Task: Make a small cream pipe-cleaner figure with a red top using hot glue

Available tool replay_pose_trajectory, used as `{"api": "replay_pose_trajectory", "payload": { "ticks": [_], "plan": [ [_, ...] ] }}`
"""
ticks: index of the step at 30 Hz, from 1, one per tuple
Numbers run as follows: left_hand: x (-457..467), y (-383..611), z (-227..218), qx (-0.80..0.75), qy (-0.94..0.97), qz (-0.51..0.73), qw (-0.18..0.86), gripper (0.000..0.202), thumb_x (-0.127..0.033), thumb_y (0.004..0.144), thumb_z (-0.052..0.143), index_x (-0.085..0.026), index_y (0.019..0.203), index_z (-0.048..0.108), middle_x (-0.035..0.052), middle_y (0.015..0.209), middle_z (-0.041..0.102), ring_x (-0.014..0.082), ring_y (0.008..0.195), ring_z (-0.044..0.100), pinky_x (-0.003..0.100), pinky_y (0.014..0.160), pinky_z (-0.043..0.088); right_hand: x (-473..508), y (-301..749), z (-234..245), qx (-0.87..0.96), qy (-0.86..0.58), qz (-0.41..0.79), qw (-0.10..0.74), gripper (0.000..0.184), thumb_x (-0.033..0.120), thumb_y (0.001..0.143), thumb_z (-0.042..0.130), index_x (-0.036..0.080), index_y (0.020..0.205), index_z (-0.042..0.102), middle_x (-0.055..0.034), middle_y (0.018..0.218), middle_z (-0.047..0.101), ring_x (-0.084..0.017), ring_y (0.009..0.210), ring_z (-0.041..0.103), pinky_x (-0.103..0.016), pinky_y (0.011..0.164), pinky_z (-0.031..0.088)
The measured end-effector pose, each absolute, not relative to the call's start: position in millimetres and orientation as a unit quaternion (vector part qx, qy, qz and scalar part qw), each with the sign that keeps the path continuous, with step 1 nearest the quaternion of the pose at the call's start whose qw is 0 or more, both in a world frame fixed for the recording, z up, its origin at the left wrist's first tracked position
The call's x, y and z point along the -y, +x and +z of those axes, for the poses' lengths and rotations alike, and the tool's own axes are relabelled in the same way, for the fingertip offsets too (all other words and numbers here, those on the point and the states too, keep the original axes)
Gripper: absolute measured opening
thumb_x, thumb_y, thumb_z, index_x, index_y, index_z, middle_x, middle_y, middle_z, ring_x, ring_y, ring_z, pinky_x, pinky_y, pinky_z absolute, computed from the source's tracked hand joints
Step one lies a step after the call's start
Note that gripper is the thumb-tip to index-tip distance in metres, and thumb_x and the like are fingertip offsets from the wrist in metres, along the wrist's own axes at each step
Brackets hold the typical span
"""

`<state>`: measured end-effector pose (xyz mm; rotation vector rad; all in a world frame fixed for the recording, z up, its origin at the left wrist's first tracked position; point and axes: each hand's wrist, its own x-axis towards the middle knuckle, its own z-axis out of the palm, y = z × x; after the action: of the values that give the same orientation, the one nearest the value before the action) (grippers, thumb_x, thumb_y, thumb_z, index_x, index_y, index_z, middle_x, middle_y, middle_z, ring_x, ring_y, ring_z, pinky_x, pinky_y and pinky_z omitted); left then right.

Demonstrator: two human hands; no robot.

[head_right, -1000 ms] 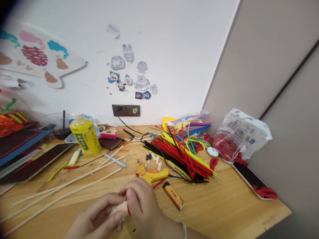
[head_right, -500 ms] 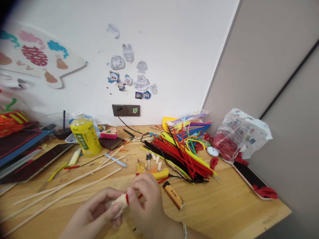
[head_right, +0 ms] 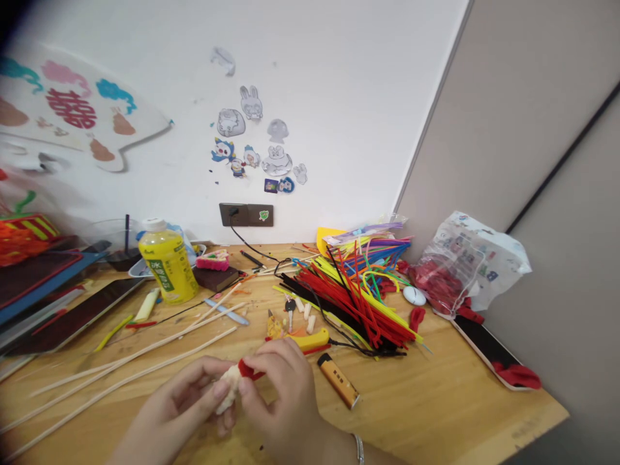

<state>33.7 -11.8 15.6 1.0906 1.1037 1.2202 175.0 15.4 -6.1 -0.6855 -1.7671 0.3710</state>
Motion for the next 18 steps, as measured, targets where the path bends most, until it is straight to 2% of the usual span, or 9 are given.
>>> {"api": "replay_pose_trajectory", "payload": {
  "ticks": [14, 18],
  "plan": [
    [11.8, 33.0, 19.2, -0.469, 0.454, 0.508, 0.562, 0.028, -0.044, 0.063, 0.073, -0.018, 0.072, 0.065, -0.0043, 0.047, 0.064, 0.0127, 0.043, 0.056, 0.022, 0.047, 0.045, -14.6, 175.2, -6.3, 0.752, -0.309, 0.173, 0.556, 0.017, 0.016, 0.081, 0.052, 0.019, 0.095, 0.061, -0.0054, 0.084, 0.062, -0.017, 0.078, 0.057, -0.031, 0.070, 0.048],
    [12.7, 34.0, 19.0, -0.460, 0.446, 0.526, 0.560, 0.026, -0.042, 0.065, 0.072, -0.018, 0.072, 0.065, -0.0043, 0.047, 0.063, 0.0121, 0.043, 0.055, 0.021, 0.046, 0.045, -13.5, 176.1, -5.3, 0.763, -0.322, 0.146, 0.541, 0.019, 0.015, 0.082, 0.050, 0.019, 0.098, 0.060, -0.0052, 0.085, 0.063, -0.018, 0.079, 0.057, -0.032, 0.072, 0.047]
  ]
}}
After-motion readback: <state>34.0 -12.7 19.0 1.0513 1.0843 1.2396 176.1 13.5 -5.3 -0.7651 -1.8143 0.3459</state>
